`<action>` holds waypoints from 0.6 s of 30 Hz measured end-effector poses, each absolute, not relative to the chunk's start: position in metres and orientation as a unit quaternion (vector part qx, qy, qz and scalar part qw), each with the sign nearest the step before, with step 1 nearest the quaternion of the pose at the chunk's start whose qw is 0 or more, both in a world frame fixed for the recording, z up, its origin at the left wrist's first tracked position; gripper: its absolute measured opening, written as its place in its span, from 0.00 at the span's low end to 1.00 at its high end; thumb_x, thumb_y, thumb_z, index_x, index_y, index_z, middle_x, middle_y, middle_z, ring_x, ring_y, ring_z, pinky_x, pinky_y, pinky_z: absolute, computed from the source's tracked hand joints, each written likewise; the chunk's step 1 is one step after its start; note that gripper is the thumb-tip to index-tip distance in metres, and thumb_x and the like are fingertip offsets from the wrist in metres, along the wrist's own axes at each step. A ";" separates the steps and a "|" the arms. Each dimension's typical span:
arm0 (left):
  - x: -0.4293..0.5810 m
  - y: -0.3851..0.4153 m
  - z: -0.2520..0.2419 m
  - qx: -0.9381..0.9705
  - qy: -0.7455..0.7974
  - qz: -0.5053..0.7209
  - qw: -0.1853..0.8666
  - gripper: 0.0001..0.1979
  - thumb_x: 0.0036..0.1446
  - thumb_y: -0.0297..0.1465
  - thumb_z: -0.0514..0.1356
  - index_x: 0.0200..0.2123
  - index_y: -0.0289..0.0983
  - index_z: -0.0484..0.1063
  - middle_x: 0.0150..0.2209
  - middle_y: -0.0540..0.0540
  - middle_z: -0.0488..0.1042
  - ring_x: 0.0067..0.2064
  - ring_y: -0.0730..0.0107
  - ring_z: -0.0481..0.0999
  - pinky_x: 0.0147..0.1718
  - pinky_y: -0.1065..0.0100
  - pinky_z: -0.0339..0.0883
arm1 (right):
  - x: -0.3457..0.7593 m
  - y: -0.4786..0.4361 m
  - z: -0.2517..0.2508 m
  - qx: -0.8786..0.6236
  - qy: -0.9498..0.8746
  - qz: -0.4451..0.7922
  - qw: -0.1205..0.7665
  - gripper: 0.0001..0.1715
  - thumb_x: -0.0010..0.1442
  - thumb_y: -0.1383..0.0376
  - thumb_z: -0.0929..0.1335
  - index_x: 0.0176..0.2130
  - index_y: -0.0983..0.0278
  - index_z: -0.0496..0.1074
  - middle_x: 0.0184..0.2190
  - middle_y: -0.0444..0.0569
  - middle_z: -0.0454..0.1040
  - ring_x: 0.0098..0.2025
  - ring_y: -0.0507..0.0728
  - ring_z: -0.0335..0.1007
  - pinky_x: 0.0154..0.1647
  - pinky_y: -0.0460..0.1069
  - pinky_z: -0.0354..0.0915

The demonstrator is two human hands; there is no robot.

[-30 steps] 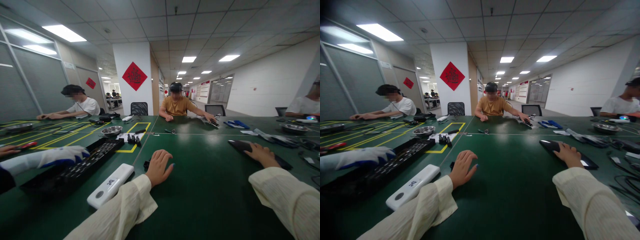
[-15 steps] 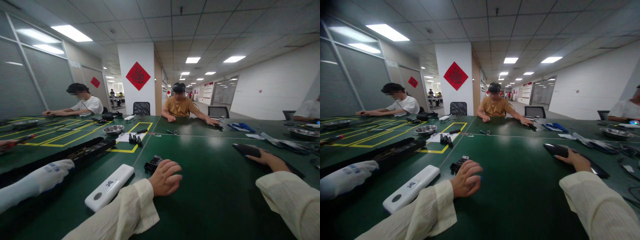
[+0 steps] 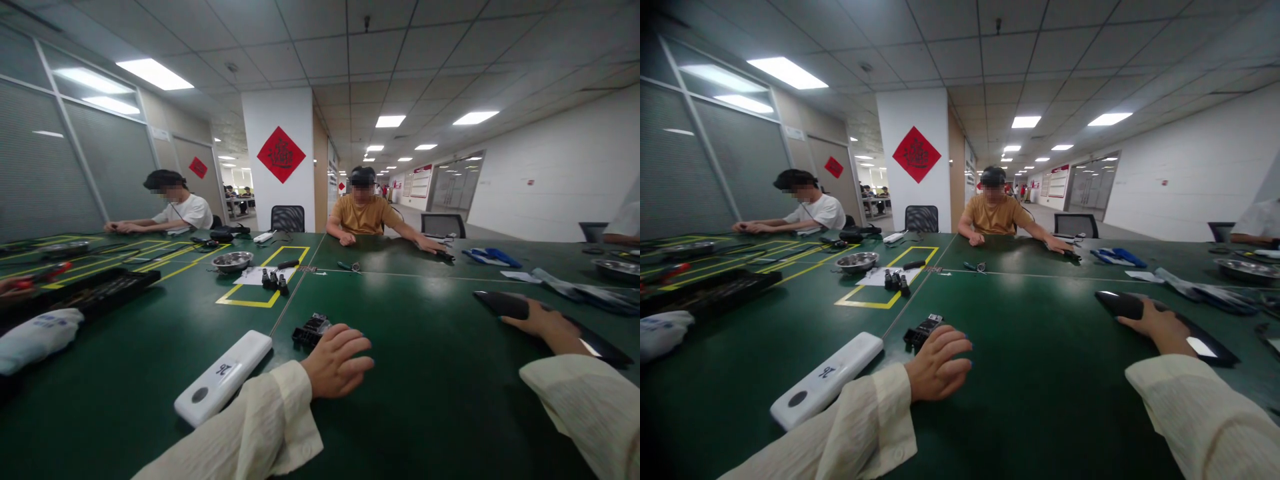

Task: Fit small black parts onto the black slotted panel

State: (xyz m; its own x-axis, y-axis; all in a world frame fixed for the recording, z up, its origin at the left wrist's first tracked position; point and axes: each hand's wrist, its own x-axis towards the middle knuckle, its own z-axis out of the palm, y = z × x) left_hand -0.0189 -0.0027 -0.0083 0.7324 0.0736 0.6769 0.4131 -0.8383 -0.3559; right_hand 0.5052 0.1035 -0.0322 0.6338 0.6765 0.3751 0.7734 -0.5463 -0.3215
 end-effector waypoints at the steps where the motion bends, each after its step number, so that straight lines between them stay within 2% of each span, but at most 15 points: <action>1: -0.019 -0.003 -0.008 -0.898 -0.133 -0.337 0.249 0.14 0.51 0.28 0.54 0.43 0.41 0.60 0.45 0.46 0.70 0.50 0.66 0.65 0.51 0.59 0.57 | 0.503 0.103 -0.028 -0.889 -0.408 -0.053 0.202 0.45 0.40 0.47 0.72 0.51 0.70 0.67 0.42 0.78 0.66 0.45 0.78 0.66 0.34 0.66 0.58; 3: -0.018 -0.003 -0.007 -0.900 -0.125 -0.338 0.246 0.14 0.51 0.28 0.54 0.43 0.40 0.60 0.44 0.46 0.70 0.50 0.66 0.65 0.51 0.59 0.57 | 0.496 0.100 -0.020 -0.905 -0.400 0.012 0.147 0.46 0.43 0.46 0.70 0.54 0.72 0.64 0.46 0.79 0.62 0.50 0.78 0.62 0.37 0.65 0.57; 5: -0.018 -0.003 -0.006 -0.897 -0.118 -0.345 0.248 0.15 0.51 0.28 0.54 0.43 0.40 0.60 0.44 0.46 0.70 0.50 0.66 0.65 0.51 0.59 0.57 | 0.489 0.096 -0.014 -0.906 -0.406 0.005 0.123 0.45 0.45 0.45 0.68 0.53 0.72 0.65 0.48 0.78 0.60 0.51 0.77 0.60 0.38 0.64 0.57; 12: -0.013 -0.007 -0.005 -0.869 -0.155 -0.392 0.258 0.15 0.51 0.27 0.54 0.43 0.40 0.60 0.46 0.45 0.68 0.51 0.64 0.64 0.51 0.58 0.58 | 0.464 0.081 -0.013 -0.880 -0.459 -0.097 0.076 0.33 0.55 0.49 0.62 0.52 0.68 0.62 0.47 0.73 0.59 0.48 0.73 0.63 0.36 0.58 0.57; 15: -0.012 -0.007 -0.005 -0.856 -0.200 -0.408 0.249 0.15 0.51 0.26 0.54 0.44 0.39 0.59 0.46 0.44 0.68 0.51 0.63 0.64 0.50 0.58 0.58 | 0.453 0.077 -0.013 -0.876 -0.465 -0.112 0.059 0.31 0.56 0.50 0.62 0.50 0.70 0.62 0.45 0.74 0.60 0.47 0.74 0.64 0.35 0.56 0.56; 18: -0.011 -0.007 -0.003 -0.852 -0.229 -0.406 0.238 0.15 0.52 0.25 0.53 0.44 0.38 0.59 0.46 0.42 0.67 0.51 0.62 0.64 0.49 0.58 0.59 | 0.437 0.071 -0.015 -0.851 -0.483 -0.198 0.047 0.31 0.56 0.53 0.64 0.51 0.73 0.60 0.47 0.79 0.59 0.43 0.73 0.66 0.34 0.56 0.56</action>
